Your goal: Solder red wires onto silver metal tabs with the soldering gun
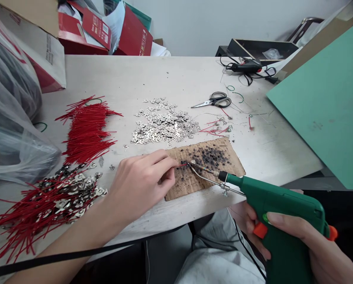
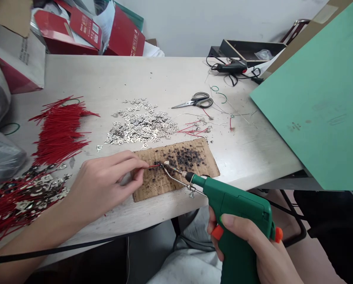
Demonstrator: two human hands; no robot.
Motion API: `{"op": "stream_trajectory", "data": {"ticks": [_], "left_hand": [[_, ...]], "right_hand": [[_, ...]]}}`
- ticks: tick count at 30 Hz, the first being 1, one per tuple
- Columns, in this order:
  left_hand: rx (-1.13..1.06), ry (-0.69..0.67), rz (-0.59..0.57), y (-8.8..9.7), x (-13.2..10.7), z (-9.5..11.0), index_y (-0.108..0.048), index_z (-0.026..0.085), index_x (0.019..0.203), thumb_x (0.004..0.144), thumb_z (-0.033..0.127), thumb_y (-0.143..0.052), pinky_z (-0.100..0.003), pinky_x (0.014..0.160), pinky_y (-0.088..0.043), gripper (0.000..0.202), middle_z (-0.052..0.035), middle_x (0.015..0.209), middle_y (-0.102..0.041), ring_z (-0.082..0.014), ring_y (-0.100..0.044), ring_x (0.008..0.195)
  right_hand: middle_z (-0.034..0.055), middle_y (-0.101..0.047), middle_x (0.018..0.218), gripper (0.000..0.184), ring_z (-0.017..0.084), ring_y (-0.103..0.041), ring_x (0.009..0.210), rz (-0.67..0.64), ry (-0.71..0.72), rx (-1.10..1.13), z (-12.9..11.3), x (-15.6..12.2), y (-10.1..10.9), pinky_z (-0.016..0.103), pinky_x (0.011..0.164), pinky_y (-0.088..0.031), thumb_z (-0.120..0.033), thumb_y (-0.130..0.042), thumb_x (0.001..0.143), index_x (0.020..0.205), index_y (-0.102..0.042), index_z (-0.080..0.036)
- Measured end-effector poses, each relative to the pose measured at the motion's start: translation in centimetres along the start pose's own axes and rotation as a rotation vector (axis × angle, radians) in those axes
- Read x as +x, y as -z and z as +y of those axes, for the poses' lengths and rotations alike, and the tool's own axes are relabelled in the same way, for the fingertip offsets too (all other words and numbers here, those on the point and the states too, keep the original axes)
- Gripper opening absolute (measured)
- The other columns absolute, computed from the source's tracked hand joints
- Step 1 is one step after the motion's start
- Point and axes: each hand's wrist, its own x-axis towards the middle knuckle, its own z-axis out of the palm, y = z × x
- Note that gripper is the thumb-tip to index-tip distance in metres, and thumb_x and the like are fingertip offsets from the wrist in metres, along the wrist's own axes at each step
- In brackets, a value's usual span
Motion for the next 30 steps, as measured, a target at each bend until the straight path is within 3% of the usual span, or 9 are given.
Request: {"op": "stream_trajectory", "data": {"ticks": [4, 8, 16, 20, 26, 30], "left_hand": [[0.019, 0.015, -0.014, 0.0, -0.1, 0.0, -0.073, 0.022, 0.096, 0.088, 0.01, -0.061, -0.025, 0.062, -0.045, 0.019, 0.004, 0.092, -0.075, -0.0115, -0.067, 0.069], [0.037, 0.024, -0.032, 0.1, -0.1, 0.0, -0.074, 0.022, 0.094, 0.087, 0.011, -0.061, -0.026, 0.061, -0.044, 0.019, 0.0046, 0.091, -0.075, -0.0119, -0.066, 0.068], [0.004, 0.069, -0.024, 0.3, 0.0, 0.1, -0.073, 0.022, 0.091, 0.087, 0.011, -0.061, -0.024, 0.061, -0.043, 0.017, 0.0047, 0.088, -0.074, -0.0106, -0.062, 0.066], [-0.013, 0.079, -0.032, 0.4, 0.0, 0.1, -0.073, 0.022, 0.091, 0.087, 0.012, -0.061, -0.024, 0.06, -0.042, 0.017, 0.0054, 0.087, -0.074, -0.0086, -0.057, 0.06], [-0.021, 0.087, -0.042, 0.2, 0.0, 0.1, -0.073, 0.022, 0.092, 0.088, 0.012, -0.061, -0.025, 0.061, -0.043, 0.017, 0.0059, 0.089, -0.074, -0.0086, -0.058, 0.061], [-0.022, 0.086, -0.053, 0.3, 0.0, 0.2, -0.074, 0.022, 0.093, 0.088, 0.012, -0.061, -0.025, 0.062, -0.044, 0.017, 0.0054, 0.09, -0.074, -0.0089, -0.058, 0.062]], "right_hand": [[0.0138, -0.072, 0.092, 0.043, 0.021, -0.057, 0.059, 0.006, -0.162, 0.099, 1.2, 0.5, 2.0, 0.032, 0.052, -0.051, -0.047, -0.085, 0.068, 0.097, -0.077, -0.017], [0.0153, -0.073, 0.1, 0.046, 0.024, -0.06, 0.064, -0.019, -0.156, 0.098, 2.2, 1.2, 3.3, 0.036, 0.053, -0.053, -0.045, -0.084, 0.071, 0.107, -0.077, -0.017], [0.0104, -0.069, 0.075, 0.027, 0.021, -0.056, 0.057, -0.117, -0.053, 0.092, 1.6, 0.5, 2.3, 0.034, 0.054, -0.05, -0.044, -0.076, 0.082, 0.087, -0.076, -0.018], [0.0103, -0.069, 0.077, 0.027, 0.02, -0.056, 0.057, -0.102, -0.067, 0.095, 1.5, 0.5, 2.2, 0.033, 0.052, -0.049, -0.044, -0.078, 0.08, 0.086, -0.076, -0.018], [0.0112, -0.069, 0.083, 0.051, 0.028, -0.063, 0.071, 0.049, -0.183, 0.12, 2.0, 0.6, 2.9, 0.035, 0.055, -0.053, -0.045, -0.085, 0.07, 0.113, -0.077, -0.019], [0.0113, -0.07, 0.089, 0.06, 0.027, -0.061, 0.071, 0.094, -0.203, 0.132, 2.0, 0.6, 2.6, 0.034, 0.052, -0.053, -0.046, -0.087, 0.067, 0.12, -0.075, -0.021]]}}
